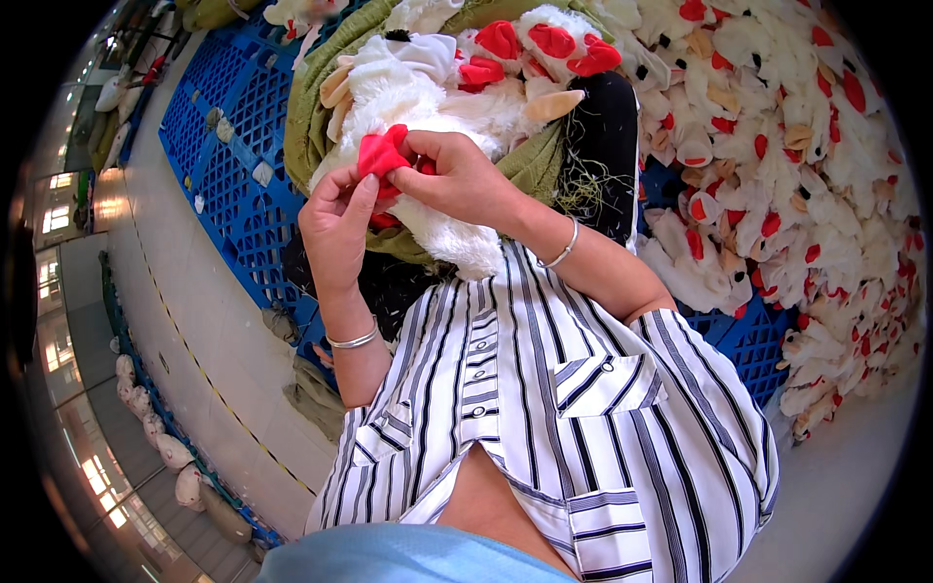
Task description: The person assembles white stuffed animal toys by hand, attaching red fabric pieces to the paws and adjusting the plush bodies. The person repeatedly picks up a toy, manipulates the red fabric into the paw openings, and places the finished unit into a blue crate.
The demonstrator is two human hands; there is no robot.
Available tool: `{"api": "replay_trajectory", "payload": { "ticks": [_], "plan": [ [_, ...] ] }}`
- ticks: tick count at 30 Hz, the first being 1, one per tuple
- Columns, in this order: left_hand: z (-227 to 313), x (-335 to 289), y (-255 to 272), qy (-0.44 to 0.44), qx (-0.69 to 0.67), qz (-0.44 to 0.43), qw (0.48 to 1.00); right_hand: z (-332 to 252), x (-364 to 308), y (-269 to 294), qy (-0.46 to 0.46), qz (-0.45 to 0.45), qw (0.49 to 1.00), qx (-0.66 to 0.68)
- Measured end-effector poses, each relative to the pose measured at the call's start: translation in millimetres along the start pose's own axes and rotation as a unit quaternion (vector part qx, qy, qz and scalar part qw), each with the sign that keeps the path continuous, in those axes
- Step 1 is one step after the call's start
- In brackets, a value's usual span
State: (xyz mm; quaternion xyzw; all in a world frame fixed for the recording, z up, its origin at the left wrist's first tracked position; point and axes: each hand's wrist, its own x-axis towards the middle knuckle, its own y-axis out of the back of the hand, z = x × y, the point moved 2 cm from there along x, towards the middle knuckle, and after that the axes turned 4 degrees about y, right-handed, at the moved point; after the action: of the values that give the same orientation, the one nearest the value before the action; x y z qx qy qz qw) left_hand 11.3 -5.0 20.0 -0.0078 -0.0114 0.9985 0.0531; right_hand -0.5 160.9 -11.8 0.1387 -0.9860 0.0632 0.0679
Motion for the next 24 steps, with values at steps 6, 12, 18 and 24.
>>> {"api": "replay_trajectory", "payload": {
  "ticks": [6,12,18,24],
  "plan": [
    [2.3,-1.9,0.7,-0.006,0.022,0.016,1.000,-4.5,1.0,0.3,-0.010,-0.002,1.000,-0.013],
    [2.3,-1.6,1.5,0.010,0.011,0.002,1.000,1.6,1.8,1.9,-0.012,0.027,1.000,0.004],
    [1.4,0.7,-4.3,0.015,0.006,0.000,1.000,0.3,2.4,3.7,0.027,0.080,0.996,0.005],
    [-5.6,-0.2,4.0,0.032,0.037,-0.011,0.999,0.4,2.7,5.9,0.015,0.082,0.997,-0.001]
  ]
}}
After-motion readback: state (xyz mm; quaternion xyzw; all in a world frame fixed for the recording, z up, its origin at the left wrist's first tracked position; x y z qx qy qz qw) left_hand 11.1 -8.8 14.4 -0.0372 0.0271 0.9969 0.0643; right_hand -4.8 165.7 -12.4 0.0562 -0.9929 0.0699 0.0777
